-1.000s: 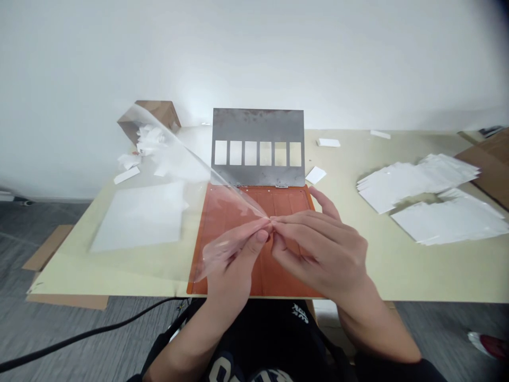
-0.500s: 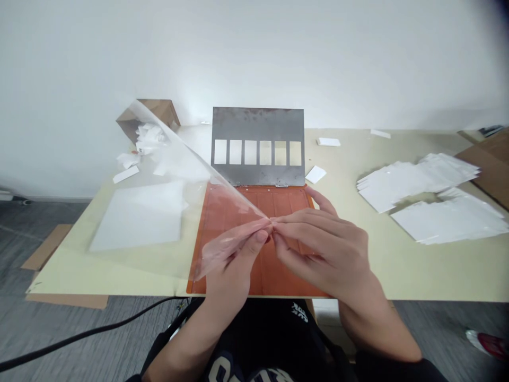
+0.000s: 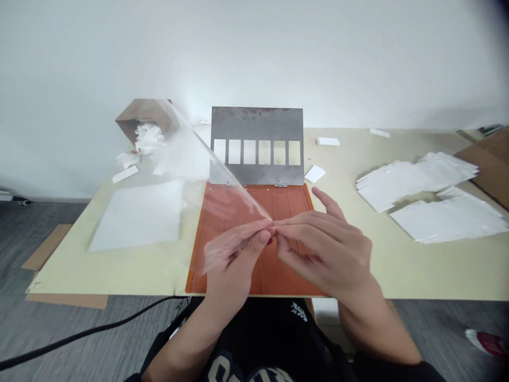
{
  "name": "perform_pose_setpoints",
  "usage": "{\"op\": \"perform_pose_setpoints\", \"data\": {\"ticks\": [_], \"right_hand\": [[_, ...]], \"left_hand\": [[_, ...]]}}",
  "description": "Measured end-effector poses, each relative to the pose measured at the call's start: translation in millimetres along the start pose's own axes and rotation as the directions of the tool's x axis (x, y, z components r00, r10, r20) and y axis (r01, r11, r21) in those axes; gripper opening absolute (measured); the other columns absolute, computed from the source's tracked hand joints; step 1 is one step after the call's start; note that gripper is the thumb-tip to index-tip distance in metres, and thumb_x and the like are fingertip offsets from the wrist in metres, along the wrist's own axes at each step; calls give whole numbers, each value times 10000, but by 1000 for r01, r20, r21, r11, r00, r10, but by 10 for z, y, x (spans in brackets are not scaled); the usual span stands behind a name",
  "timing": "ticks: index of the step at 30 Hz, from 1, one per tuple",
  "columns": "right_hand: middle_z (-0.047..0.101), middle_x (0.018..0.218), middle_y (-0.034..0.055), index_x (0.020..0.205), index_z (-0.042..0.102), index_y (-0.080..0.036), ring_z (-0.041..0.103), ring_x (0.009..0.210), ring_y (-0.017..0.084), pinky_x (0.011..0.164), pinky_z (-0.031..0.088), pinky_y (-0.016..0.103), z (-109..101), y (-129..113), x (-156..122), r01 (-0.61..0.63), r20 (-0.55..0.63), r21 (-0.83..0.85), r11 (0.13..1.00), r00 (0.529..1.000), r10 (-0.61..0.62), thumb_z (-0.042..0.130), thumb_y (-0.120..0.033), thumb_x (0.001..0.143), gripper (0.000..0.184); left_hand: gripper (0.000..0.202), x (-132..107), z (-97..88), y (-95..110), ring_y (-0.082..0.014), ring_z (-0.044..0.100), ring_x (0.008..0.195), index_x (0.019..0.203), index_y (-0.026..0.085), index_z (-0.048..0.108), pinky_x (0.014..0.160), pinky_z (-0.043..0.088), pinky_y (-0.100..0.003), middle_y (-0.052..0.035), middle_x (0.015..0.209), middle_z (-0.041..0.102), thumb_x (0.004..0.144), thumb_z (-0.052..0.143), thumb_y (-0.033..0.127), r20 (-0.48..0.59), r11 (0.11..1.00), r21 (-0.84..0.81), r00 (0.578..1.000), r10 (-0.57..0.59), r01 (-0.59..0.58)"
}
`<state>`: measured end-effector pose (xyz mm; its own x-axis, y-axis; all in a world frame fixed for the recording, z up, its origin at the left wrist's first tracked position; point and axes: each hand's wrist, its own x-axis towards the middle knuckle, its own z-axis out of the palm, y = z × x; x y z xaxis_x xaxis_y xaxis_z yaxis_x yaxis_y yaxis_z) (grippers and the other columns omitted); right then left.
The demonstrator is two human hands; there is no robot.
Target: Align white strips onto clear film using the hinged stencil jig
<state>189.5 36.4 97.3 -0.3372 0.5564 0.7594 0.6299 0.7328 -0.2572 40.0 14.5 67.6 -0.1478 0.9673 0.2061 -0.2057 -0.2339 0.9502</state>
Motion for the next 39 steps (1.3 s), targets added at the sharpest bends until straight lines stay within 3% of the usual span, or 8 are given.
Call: {"op": "perform_pose_setpoints", "data": {"ticks": [8,14,18,25,29,32,36,39], "right_hand": [[685,712,-68,784,544,-229,643,616,98,1072,436,432,-35,73,-74,-105,52,64,992,993,102,587,-79,744,161],[642,701,-58,737,523,-216,588,609,96,905,503,348,-144,152,-75,-317,148,312,896,947,284,514,-90,751,127],[619,704,-40,735,553,-207,585,662,106,640,468,225,-160,215,-109,-462,275,440,770,886,374,503,-75,770,145],[615,716,-25,722,583,-190,572,689,117,641,452,235,-122,430,-269,-675,445,396,622,734,513,521,-115,778,113],[600,729,-17,754,592,-185,558,694,121,641,453,247,-36,476,-385,-734,505,417,535,677,535,531,-160,802,81],[586,721,-23,774,573,-187,561,671,114,623,462,243,74,403,-428,-769,571,455,450,639,515,532,-204,824,67],[581,712,-27,780,551,-189,573,640,106,580,457,224,187,262,-401,-783,610,458,421,622,492,523,-236,842,83],[602,724,-17,781,557,-190,588,665,113,586,462,223,216,208,-374,-766,603,435,474,638,478,512,-230,845,88]], "left_hand": [[110,41,-13,70,-119,692,805,891,248,759,792,569,-236,2,863,746,893,654,216,70,993,107,997,39,-47],[133,41,-95,21,-225,645,1054,781,217,683,905,535,-364,-63,1058,712,886,610,254,114,989,-105,990,-88,100],[167,62,-132,-4,-251,670,1021,665,203,600,847,563,-387,-77,1017,727,827,578,235,168,934,-221,954,-248,282],[157,140,-297,-59,-227,730,774,604,181,505,717,597,-356,-81,857,753,705,609,242,162,850,-144,859,-485,507],[248,147,-377,-81,-226,737,714,776,189,486,654,598,-345,-78,860,758,771,676,348,57,834,-105,840,-539,542],[430,65,-348,-114,-241,734,880,1071,223,477,720,605,-367,-105,1054,729,791,708,451,89,882,-116,889,-449,457],[1221,-134,-225,-166,-309,569,1260,1470,371,106,926,565,-432,-160,1433,498,559,914,289,139,955,45,944,-298,295],[1270,-243,-154,-202,-279,582,1251,1494,417,-70,958,555,-437,-152,1468,448,650,858,222,64,944,201,958,-279,262]]}}
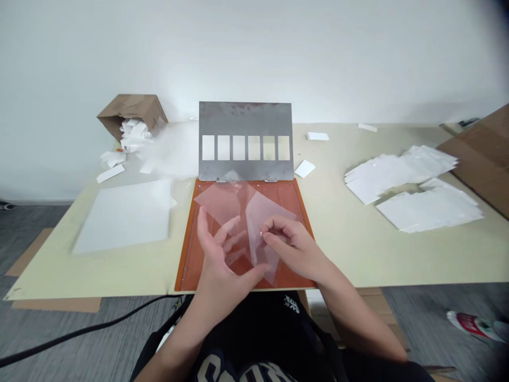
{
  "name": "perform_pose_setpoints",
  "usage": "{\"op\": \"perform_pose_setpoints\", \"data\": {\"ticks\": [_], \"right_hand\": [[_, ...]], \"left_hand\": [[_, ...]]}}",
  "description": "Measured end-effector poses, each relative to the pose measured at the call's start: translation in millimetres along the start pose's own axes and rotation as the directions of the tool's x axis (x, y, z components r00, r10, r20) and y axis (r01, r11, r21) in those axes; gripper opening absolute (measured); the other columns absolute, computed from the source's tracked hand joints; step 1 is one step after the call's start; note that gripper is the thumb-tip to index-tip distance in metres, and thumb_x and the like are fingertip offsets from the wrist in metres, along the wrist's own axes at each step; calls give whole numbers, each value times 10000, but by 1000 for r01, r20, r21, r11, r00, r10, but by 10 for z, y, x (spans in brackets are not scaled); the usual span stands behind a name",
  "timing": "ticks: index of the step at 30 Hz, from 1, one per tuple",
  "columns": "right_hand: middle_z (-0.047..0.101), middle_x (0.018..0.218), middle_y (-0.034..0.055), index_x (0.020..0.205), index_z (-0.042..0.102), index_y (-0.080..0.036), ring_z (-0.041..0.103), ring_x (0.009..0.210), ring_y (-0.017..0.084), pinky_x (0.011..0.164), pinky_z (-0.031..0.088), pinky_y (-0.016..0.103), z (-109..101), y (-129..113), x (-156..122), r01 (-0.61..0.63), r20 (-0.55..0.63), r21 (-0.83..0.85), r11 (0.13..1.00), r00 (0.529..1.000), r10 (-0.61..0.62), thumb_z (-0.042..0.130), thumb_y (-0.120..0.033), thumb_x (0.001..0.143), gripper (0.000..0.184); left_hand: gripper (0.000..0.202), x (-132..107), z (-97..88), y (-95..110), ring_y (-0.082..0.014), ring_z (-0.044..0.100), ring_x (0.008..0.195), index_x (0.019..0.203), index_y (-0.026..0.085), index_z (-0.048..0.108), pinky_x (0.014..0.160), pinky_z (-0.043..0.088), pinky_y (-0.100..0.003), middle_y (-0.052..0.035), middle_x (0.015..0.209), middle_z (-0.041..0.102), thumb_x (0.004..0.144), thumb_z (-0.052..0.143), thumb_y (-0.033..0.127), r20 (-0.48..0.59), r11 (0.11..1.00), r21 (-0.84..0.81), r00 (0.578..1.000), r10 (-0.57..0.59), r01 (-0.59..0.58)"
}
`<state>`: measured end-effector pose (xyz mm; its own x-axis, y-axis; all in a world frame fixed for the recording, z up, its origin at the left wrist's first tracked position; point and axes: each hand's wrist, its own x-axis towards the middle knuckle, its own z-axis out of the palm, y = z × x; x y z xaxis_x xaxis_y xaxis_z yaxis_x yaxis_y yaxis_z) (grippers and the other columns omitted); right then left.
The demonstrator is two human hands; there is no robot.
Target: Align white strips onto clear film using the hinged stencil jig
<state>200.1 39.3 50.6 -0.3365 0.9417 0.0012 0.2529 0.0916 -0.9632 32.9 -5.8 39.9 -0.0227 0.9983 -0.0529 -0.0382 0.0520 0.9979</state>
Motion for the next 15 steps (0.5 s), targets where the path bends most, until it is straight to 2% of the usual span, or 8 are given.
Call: {"op": "perform_pose_setpoints", "data": {"ticks": [2,5,7,11,15], "right_hand": [[623,727,-11,782,553,-191,599,664,120,594,476,235,8,-3,2,-2,15,-18,1000,1000,2,499,-227,847,91],[636,747,-6,789,555,-188,599,668,120,611,483,245,3,12,1,3,10,-48,999,1000,-2,496,-227,848,92],[619,744,-11,782,553,-188,585,672,115,611,475,239,1,22,2,8,1,-72,997,1000,-8,495,-226,849,96],[579,706,-28,748,533,-193,544,657,105,578,438,217,-3,35,10,6,-15,-115,993,1000,-8,482,-207,837,103],[544,691,-40,750,516,-197,519,626,98,560,420,210,-44,50,6,4,-53,-84,996,999,-8,485,-208,830,86]], "left_hand": [[1170,-19,26,-26,-234,659,1135,1492,429,-100,928,576,-417,-141,1459,463,750,777,205,-25,1000,15,1000,18,-18],[1084,-15,32,-52,-203,700,1051,1499,432,-89,886,601,-378,-143,1482,453,810,708,175,-15,998,22,998,54,-53],[999,-10,27,-59,-216,696,1072,1516,417,11,851,615,-352,-147,1508,430,823,684,161,12,997,48,998,62,-62],[758,-5,7,-72,-243,670,1133,1481,353,306,775,633,-295,-125,1540,405,834,637,140,53,988,137,997,60,-67],[704,12,-23,-102,-251,658,1158,1463,291,393,863,614,-331,-130,1550,399,821,628,124,40,987,146,998,57,-62]]}}
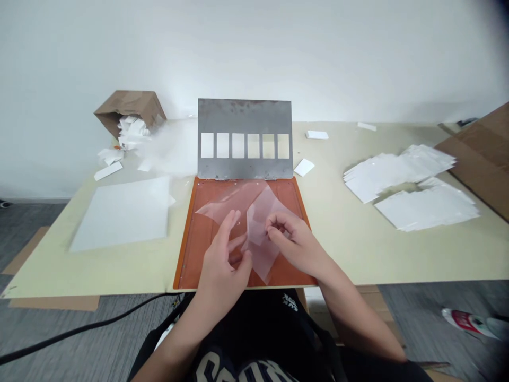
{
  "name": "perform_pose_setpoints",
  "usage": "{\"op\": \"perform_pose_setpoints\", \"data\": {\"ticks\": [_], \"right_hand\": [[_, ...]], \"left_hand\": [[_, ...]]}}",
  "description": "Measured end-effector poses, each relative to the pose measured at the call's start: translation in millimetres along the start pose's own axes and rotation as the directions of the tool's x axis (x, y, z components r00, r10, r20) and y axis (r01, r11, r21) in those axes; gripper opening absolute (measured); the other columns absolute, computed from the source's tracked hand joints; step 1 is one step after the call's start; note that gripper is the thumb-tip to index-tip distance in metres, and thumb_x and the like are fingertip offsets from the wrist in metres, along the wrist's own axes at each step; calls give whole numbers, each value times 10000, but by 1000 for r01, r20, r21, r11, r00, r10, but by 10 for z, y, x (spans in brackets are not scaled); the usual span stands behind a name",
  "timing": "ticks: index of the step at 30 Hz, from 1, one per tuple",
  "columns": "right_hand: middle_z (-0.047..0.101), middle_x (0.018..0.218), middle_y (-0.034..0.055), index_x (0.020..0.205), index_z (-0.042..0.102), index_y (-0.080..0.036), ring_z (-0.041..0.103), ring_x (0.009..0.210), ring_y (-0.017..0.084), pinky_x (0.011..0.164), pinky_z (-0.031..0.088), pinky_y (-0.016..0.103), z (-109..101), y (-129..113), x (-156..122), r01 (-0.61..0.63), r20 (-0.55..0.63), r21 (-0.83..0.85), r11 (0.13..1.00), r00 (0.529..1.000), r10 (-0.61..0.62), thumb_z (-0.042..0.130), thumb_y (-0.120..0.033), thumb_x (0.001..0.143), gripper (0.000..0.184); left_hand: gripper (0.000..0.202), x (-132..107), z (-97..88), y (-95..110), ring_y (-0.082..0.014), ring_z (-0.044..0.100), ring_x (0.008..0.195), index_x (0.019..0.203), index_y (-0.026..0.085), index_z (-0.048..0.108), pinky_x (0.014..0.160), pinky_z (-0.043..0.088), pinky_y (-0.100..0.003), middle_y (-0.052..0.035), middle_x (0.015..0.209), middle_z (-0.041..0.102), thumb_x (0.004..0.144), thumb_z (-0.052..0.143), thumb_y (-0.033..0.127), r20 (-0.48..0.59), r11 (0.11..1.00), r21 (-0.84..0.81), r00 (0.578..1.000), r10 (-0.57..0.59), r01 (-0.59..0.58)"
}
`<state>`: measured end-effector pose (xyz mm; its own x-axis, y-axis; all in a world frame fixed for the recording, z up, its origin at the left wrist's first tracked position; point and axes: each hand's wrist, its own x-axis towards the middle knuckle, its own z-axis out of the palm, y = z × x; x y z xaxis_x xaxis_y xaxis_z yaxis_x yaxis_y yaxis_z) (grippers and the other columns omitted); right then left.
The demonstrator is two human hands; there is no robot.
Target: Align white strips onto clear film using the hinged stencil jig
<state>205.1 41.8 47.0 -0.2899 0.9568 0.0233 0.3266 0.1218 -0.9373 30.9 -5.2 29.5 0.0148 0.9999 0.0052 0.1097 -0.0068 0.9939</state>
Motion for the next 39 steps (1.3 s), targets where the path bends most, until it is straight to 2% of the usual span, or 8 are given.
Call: {"op": "perform_pose_setpoints", "data": {"ticks": [6,14,20,22,25,29,33,39], "right_hand": [[567,698,-29,784,539,-199,534,628,111,579,428,228,-102,99,-75,-10,-67,7,1000,998,10,491,-224,843,80],[609,728,-19,767,567,-206,573,703,134,666,453,251,-127,308,-257,32,-365,-117,993,928,-73,505,-214,828,87],[639,732,-13,751,588,-209,602,731,159,726,445,291,-117,350,-426,-54,-447,-196,979,894,-40,513,-237,815,103],[649,755,-8,746,591,-212,607,758,169,767,436,312,-123,366,-485,-88,-462,-203,975,887,-16,513,-244,803,101],[648,772,3,737,582,-218,600,791,181,799,421,327,-140,399,-574,-137,-470,-180,974,882,37,507,-252,797,101],[655,825,18,739,570,-226,594,840,193,836,416,343,-154,431,-683,-173,-482,-163,971,873,75,506,-260,801,96],[676,894,30,724,576,-231,600,906,211,864,404,368,-144,436,-767,-184,-509,-188,965,858,64,501,-267,802,114],[692,1080,38,723,641,-244,571,1059,284,897,291,454,-115,487,-937,-393,-653,-277,877,746,128,523,-353,782,171]], "left_hand": [[750,65,-5,37,-249,674,1126,1473,311,386,890,604,-335,-121,1579,348,799,663,131,-66,999,-29,998,22,-24],[760,182,138,166,-262,672,1124,1471,285,367,819,618,-289,-133,1591,307,785,655,128,-104,995,-27,990,91,-94],[749,236,207,177,-244,702,1034,1458,240,393,620,589,-199,-160,1541,385,776,701,193,-207,989,68,968,144,-132],[723,258,195,161,-262,661,1124,1443,224,410,675,595,-219,-155,1529,407,777,692,194,-216,983,112,962,169,-148],[727,289,160,133,-287,551,1283,1431,211,416,868,586,-307,-140,1517,429,756,685,186,-231,957,236,946,226,-171],[724,327,123,134,-301,460,1367,1421,207,421,1006,527,-400,-125,1485,470,745,679,198,-257,932,336,938,233,-140],[709,375,118,169,-313,426,1390,1415,240,429,1008,528,-425,-101,1488,470,759,698,229,-275,928,363,942,191,-82],[711,469,126,134,-282,484,1349,1435,269,411,948,558,-360,-86,1513,444,787,701,251,-267,940,334,948,172,-76]]}}
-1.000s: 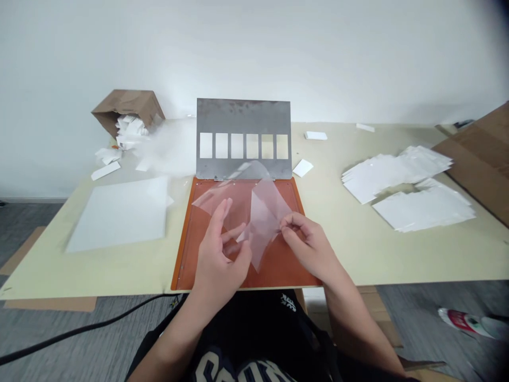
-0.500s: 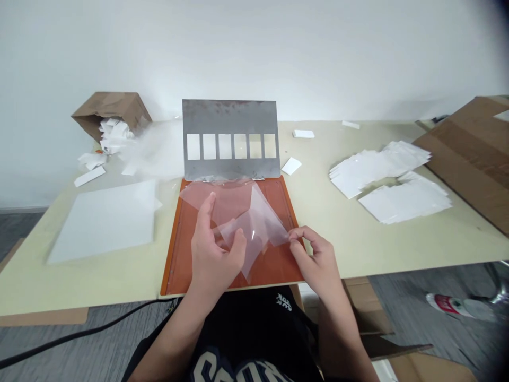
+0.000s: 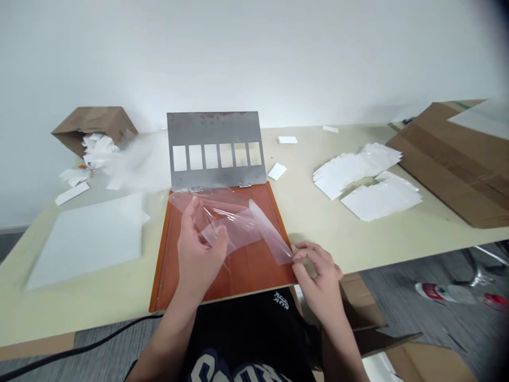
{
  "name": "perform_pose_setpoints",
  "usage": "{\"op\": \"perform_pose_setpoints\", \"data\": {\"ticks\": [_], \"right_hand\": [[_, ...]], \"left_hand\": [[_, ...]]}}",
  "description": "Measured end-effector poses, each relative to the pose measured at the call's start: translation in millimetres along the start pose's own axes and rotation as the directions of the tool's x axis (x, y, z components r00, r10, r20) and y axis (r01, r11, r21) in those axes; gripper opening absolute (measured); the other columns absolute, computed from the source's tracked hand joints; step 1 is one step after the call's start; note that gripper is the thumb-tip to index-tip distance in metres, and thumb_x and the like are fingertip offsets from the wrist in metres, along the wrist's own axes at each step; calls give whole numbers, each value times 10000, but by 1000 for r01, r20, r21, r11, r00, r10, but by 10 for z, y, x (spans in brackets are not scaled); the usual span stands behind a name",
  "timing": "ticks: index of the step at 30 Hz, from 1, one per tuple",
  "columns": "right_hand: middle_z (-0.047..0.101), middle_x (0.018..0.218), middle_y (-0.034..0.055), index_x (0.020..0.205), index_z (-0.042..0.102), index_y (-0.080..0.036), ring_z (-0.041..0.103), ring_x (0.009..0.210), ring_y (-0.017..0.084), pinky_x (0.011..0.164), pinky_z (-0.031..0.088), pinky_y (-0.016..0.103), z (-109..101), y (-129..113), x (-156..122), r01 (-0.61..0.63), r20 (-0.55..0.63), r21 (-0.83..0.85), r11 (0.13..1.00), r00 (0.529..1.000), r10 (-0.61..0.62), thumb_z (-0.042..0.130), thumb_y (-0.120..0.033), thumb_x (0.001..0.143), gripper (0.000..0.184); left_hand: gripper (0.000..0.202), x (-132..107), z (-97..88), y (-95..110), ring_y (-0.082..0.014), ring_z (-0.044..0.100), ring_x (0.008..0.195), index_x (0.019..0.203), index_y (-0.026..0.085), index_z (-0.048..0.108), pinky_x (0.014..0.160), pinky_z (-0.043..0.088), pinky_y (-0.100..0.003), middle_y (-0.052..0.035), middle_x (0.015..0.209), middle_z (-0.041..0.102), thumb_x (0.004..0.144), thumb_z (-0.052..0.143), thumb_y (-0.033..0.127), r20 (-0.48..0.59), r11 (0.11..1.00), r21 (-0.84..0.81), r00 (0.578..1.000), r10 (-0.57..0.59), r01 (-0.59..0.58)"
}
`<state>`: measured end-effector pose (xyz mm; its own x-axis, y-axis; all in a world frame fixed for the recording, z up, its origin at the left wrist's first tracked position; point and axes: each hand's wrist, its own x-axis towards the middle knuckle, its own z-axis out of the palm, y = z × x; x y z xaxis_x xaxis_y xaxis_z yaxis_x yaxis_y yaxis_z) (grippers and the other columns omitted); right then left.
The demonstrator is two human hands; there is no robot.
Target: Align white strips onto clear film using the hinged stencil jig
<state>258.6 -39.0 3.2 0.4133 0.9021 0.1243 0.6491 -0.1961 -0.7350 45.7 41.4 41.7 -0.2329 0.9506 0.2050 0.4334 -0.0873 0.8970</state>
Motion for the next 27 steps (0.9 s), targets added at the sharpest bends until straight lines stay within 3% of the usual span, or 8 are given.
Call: {"op": "perform_pose_setpoints", "data": {"ticks": [6,11,15,18,27], "right_hand": [[676,1133,34,737,649,-251,550,1111,300,874,249,444,34,180,-195,-39,-42,-109,993,999,34,537,-352,808,167],[670,1135,54,786,651,-244,542,1107,300,883,245,447,84,183,-260,61,-127,-293,954,987,-102,559,-306,827,118],[672,1132,80,929,655,-229,568,1055,289,912,257,474,88,96,-239,160,-218,-410,898,939,-267,534,-260,844,151],[660,1193,69,988,691,-268,547,1117,306,931,252,497,120,42,-213,261,-135,-438,860,927,-350,516,-251,891,201],[632,1282,65,1004,730,-304,503,1188,330,964,222,533,274,-59,-140,257,-51,-454,853,949,-312,524,-283,914,225]], "left_hand": [[791,63,28,-118,-260,614,1181,1475,285,366,765,596,-287,-109,1556,382,766,714,250,-7,999,-10,999,-41,41],[836,93,-20,-95,-162,703,853,1495,304,336,600,582,-245,-140,1578,333,758,731,294,7,995,13,995,-95,95],[817,86,-119,-69,-194,694,978,1492,326,346,659,596,-249,-104,1570,360,773,732,295,-18,998,-16,998,-59,59],[785,62,-199,-83,-187,697,982,1477,367,366,684,613,-260,-61,1601,311,784,730,315,-32,997,-72,999,-29,27],[840,9,-323,-81,-193,715,922,1489,424,335,862,614,-378,-41,1618,277,759,748,376,-25,997,-64,999,30,-32]]}}
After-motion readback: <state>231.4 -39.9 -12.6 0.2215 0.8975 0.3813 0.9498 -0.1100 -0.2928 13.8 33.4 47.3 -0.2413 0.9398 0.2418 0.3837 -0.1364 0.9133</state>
